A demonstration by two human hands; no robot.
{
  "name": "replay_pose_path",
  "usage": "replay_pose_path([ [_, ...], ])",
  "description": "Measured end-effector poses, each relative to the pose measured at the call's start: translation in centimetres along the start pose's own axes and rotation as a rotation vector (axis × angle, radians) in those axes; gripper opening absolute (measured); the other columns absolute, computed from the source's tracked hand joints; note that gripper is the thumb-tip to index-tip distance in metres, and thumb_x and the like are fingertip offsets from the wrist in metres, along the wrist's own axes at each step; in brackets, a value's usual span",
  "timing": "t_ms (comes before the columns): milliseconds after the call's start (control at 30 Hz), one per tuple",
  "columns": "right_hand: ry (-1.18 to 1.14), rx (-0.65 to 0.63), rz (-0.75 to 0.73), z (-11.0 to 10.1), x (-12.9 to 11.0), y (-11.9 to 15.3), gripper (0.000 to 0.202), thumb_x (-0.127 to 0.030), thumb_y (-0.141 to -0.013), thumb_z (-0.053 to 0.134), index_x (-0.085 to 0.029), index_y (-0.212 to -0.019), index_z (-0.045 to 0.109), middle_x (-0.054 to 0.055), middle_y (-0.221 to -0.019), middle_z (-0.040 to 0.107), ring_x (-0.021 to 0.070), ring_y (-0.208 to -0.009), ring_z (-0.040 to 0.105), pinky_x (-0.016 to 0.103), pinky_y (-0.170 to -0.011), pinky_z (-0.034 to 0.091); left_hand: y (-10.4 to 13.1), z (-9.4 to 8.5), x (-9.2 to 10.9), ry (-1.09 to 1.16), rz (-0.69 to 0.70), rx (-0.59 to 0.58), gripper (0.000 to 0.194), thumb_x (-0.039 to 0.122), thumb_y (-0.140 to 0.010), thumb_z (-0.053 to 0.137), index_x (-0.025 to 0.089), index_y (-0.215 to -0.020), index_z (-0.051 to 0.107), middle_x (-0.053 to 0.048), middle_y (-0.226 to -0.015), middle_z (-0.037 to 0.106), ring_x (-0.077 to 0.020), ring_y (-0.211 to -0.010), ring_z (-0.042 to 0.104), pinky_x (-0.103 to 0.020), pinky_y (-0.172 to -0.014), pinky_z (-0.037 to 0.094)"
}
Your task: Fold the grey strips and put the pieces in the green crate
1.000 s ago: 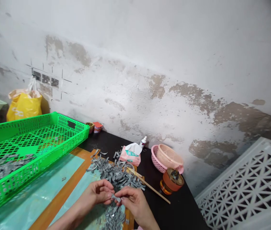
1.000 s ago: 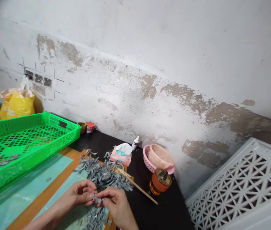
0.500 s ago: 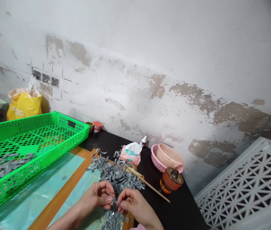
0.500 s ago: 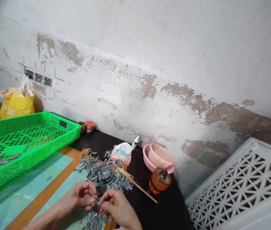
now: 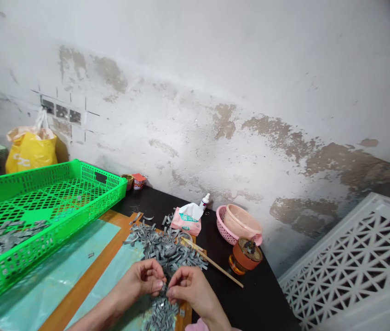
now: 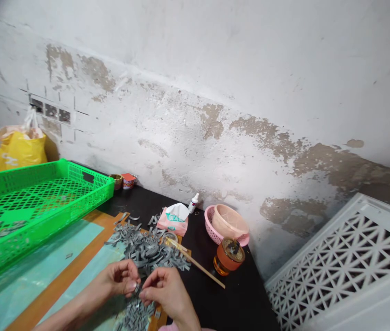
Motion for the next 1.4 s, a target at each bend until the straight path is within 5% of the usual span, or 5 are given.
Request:
replay_pose_path([
  [567, 0.002, 0.041, 0.009, 0.2, 0.4, -0.3, 0.036, -0.036, -0.044, 0.089, -0.011, -0.059, 0.066, 0.001, -0.048, 0.065, 0.0112, -0.044, 0.057, 0.021, -0.049, 0.041, 0.0, 0.0, -0.3, -0.064, 0.049, -0.046, 0.033, 0.033, -0.054, 0.091, 0.014, -0.064, 0.067, -0.002, -0.058, 0.069, -0.0083, -0.048, 0.054, -0.021, -0.050, 0.036],
  [1400, -0.003, 0.109, -0.172, 1.4, 0.8, -0.7, 0.024, -0.022, -0.051, 0.086, -0.014, -0.066, 0.069, -0.002, -0.051, 0.064, 0.0118, -0.047, 0.057, 0.023, -0.051, 0.045, 0.0, -0.1, -0.3, -0.039, 0.029, 0.075, 0.040, 0.039, -0.052, 0.090, 0.015, -0.062, 0.059, 0.004, -0.048, 0.059, -0.0076, -0.043, 0.047, -0.021, -0.048, 0.027],
])
Point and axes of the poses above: each hand's wrist, its own y-axis away from the middle knuckle, its own z-axis out of the palm, x = y × z, the point moved 2 cm from there along -y, towards the middle knuckle
